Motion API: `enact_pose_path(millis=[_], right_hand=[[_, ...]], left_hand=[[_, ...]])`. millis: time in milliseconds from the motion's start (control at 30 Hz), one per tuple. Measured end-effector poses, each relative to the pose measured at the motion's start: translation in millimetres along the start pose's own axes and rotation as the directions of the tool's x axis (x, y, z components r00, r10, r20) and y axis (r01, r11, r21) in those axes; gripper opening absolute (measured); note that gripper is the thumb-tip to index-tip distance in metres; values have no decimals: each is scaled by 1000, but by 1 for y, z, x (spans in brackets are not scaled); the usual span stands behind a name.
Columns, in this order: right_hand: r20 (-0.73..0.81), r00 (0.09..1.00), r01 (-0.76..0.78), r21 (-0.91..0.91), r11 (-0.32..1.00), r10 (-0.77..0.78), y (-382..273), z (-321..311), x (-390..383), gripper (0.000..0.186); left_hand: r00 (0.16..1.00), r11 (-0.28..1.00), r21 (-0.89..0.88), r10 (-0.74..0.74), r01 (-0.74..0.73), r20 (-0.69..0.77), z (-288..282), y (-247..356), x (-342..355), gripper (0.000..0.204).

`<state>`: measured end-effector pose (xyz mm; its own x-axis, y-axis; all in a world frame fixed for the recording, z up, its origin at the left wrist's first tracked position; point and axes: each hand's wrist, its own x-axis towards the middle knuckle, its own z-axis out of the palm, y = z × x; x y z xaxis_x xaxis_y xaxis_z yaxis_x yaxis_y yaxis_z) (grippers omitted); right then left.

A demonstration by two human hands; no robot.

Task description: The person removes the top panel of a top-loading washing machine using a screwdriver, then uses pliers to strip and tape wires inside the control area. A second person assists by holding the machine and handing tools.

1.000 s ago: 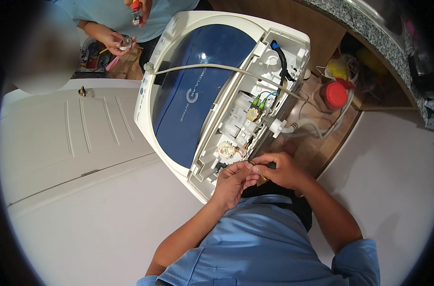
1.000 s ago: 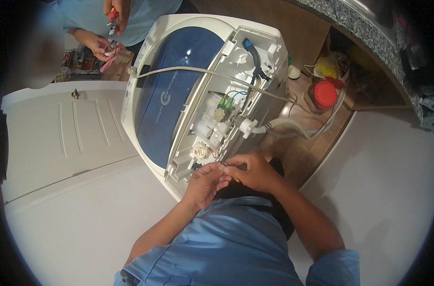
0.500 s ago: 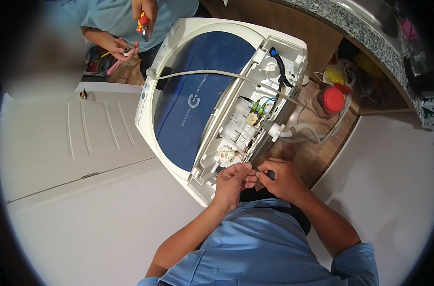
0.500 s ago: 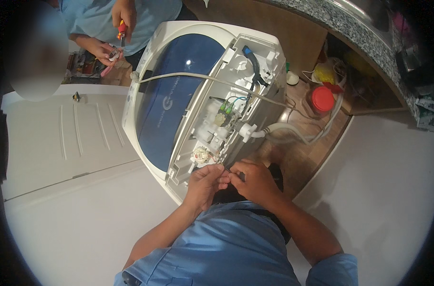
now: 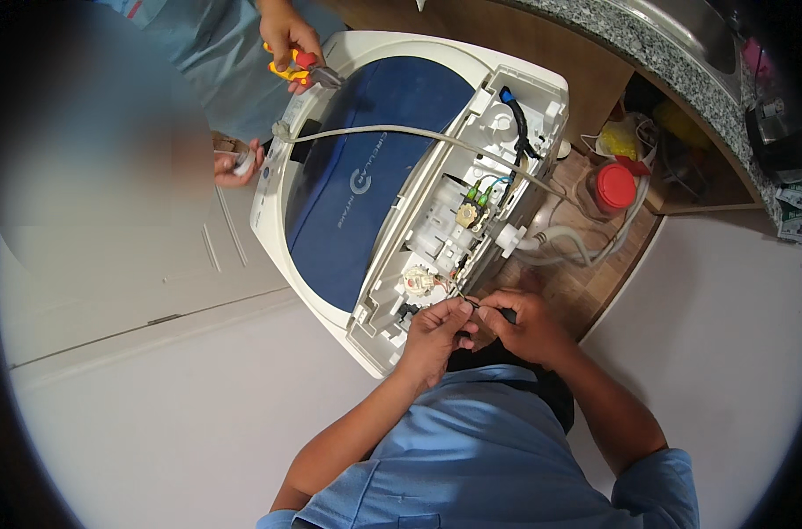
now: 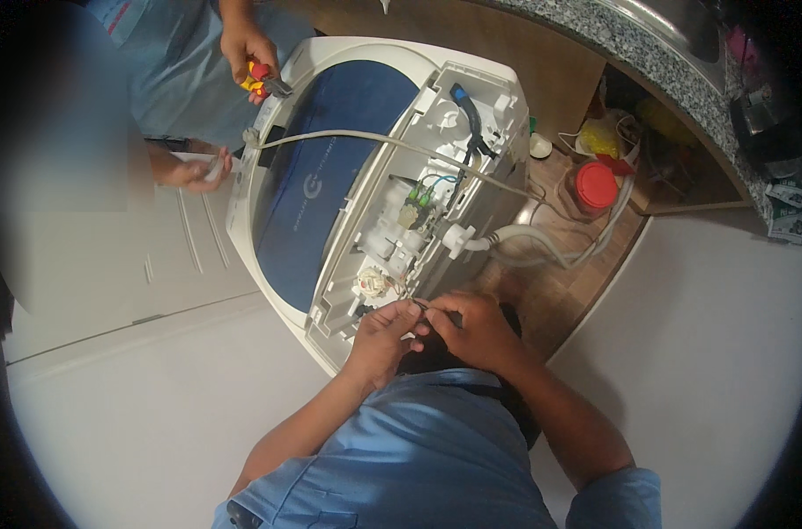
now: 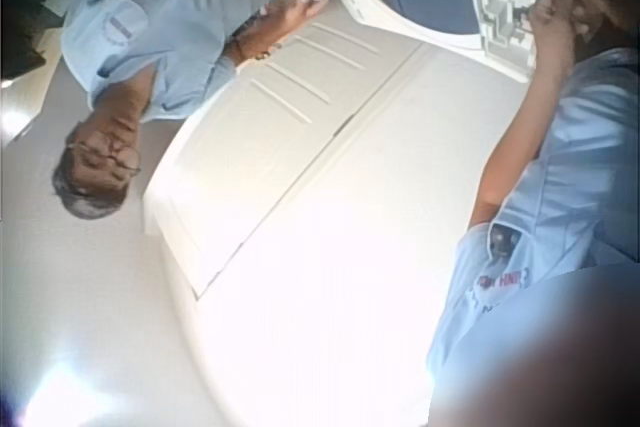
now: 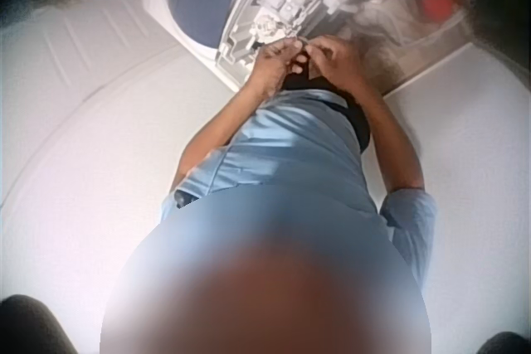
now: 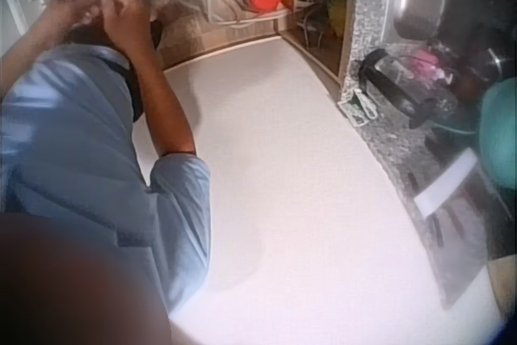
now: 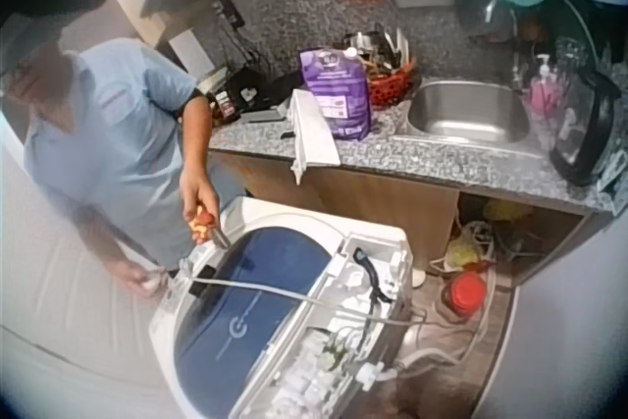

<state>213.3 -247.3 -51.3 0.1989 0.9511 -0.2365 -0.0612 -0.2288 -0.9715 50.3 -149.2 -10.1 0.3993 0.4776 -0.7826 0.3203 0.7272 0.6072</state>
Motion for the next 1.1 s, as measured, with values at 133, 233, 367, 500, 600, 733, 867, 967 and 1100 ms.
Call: enact_pose_path(millis=[133,233,367,500,600,733,867,967,1100], right_hand=[[12,1000,-10,37,999,10,0,-2,2,18],[-1,1000,-2,83,997,2,1,-2,4,17],[44,999,-28,93,995,23,1,-4,5,18],[40,999,5,96,995,-9,5,-2,4,18],[85,994,-73,125,990,63,4,-3,4,18],[131,984,-135,125,983,118,2,-7,3,17],[129,988,-86,20,996,83,0,-8,0,18],[80,997,16,-4,1000,-15,6,-3,0,15],[73,995,65,21,998,-66,6,-2,1,14]], left_hand=[[999,986,-162,-41,42,7,-3,-1,2,21],[998,974,-219,-46,53,36,-2,3,2,18],[998,983,-180,-36,43,44,0,4,0,16],[996,979,-202,-12,29,85,-3,-1,2,15],[996,977,-208,-17,36,92,-4,-2,3,15],[996,980,-193,-35,49,77,-5,-2,3,14],[996,969,-232,-89,80,-28,-1,1,0,15],[989,988,-127,-100,86,-106,2,7,-2,16],[998,996,-84,-17,12,-53,-4,-3,1,23]])
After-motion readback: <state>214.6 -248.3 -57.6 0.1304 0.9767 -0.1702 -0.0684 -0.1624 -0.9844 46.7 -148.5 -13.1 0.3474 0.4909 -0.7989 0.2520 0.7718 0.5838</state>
